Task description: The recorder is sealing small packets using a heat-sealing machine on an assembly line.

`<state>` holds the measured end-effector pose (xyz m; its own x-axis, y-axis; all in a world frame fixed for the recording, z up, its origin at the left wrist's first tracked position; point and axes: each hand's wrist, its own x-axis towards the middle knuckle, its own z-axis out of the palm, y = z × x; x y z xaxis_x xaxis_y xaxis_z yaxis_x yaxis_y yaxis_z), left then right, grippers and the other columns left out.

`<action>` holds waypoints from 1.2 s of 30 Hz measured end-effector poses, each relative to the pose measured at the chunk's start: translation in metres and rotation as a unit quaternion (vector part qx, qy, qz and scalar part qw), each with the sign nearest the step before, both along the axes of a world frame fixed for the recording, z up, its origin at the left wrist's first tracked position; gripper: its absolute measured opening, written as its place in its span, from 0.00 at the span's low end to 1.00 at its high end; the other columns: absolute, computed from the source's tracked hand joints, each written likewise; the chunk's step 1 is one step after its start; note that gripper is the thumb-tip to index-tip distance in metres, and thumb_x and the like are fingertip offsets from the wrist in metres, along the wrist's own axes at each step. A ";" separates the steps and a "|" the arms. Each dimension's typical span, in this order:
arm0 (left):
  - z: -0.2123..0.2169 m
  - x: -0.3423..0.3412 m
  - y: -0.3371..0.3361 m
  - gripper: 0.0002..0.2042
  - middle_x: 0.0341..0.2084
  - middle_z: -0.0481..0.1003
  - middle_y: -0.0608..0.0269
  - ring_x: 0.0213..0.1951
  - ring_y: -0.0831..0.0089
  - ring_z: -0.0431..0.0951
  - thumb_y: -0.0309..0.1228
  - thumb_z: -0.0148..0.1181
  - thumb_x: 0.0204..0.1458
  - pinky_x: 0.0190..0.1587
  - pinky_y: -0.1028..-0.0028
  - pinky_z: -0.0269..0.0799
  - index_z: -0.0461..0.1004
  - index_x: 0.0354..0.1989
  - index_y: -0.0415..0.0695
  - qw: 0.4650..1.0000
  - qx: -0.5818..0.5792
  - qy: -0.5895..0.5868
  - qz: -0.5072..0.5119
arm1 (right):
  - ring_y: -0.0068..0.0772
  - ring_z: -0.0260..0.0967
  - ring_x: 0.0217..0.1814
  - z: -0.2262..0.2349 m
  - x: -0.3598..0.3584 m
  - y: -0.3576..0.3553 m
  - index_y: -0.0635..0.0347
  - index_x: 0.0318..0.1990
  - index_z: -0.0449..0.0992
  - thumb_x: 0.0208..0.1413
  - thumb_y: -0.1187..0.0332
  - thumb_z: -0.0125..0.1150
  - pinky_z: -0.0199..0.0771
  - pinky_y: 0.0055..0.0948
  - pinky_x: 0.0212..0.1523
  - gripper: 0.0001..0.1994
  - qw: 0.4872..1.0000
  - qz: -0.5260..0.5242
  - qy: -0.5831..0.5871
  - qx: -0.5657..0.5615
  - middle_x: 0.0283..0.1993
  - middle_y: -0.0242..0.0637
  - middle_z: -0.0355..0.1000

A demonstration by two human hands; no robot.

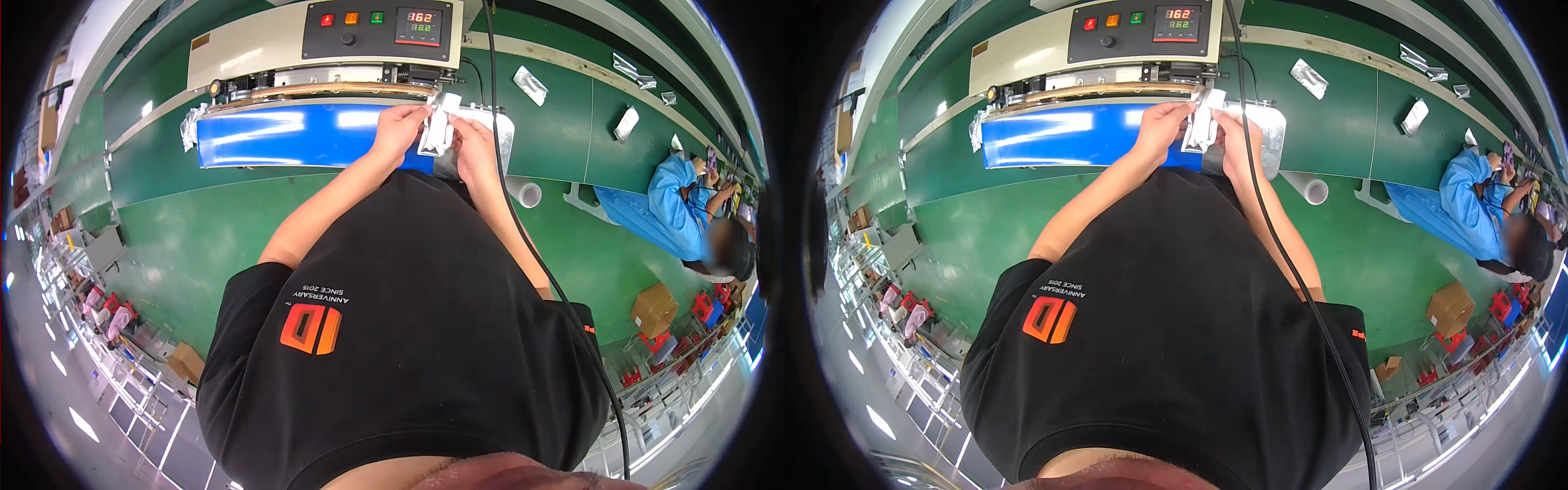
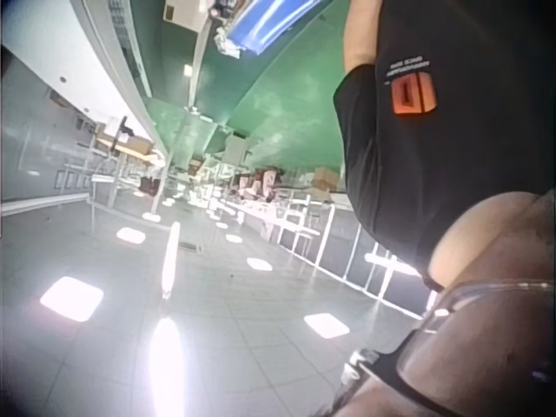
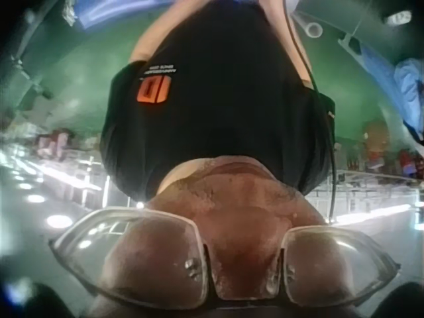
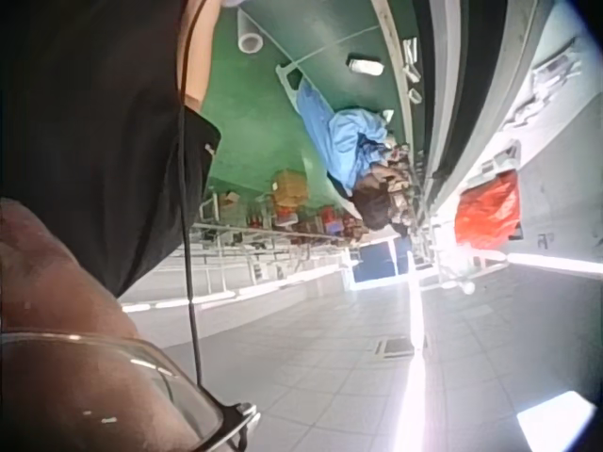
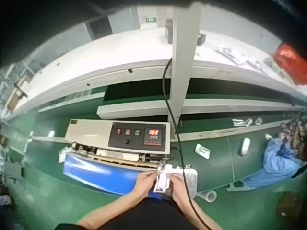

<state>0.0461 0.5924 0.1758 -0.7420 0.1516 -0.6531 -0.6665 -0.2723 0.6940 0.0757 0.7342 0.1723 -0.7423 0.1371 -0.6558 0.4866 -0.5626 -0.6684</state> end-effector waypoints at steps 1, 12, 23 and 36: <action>0.000 -0.001 0.000 0.09 0.27 0.77 0.60 0.27 0.75 0.77 0.30 0.57 0.53 0.31 0.77 0.74 0.76 0.36 0.36 1.000 -0.005 0.001 0.008 | 0.20 0.64 0.22 0.000 -0.002 -0.001 0.65 0.30 0.75 0.49 0.71 0.61 0.61 0.21 0.23 0.06 1.000 -0.013 -0.003 0.012 0.22 0.30 0.68; -0.008 -0.002 -0.012 0.08 0.21 0.76 0.63 0.21 0.81 0.73 0.28 0.60 0.50 0.24 0.80 0.67 0.78 0.30 0.34 0.999 -0.012 0.004 0.052 | 0.19 0.64 0.20 0.001 -0.007 -0.016 0.62 0.28 0.75 0.51 0.72 0.61 0.63 0.19 0.22 0.04 1.000 0.019 -0.009 -0.002 0.22 0.30 0.70; -0.013 -0.004 -0.064 0.08 0.23 0.76 0.63 0.24 0.80 0.74 0.29 0.59 0.51 0.26 0.80 0.69 0.77 0.30 0.35 0.991 -0.068 0.034 0.111 | 0.20 0.65 0.22 -0.009 -0.020 -0.072 0.65 0.32 0.75 0.52 0.70 0.61 0.65 0.19 0.24 0.06 0.998 0.059 -0.003 0.012 0.24 0.32 0.71; 0.013 0.066 -0.146 0.08 0.19 0.72 0.71 0.23 0.86 0.67 0.30 0.60 0.52 0.27 0.83 0.64 0.77 0.30 0.36 0.929 -0.294 0.203 0.094 | 0.30 0.73 0.24 0.011 -0.001 0.009 0.68 0.32 0.75 0.53 0.64 0.60 0.75 0.23 0.26 0.12 0.908 0.410 -0.065 -0.054 0.26 0.40 0.74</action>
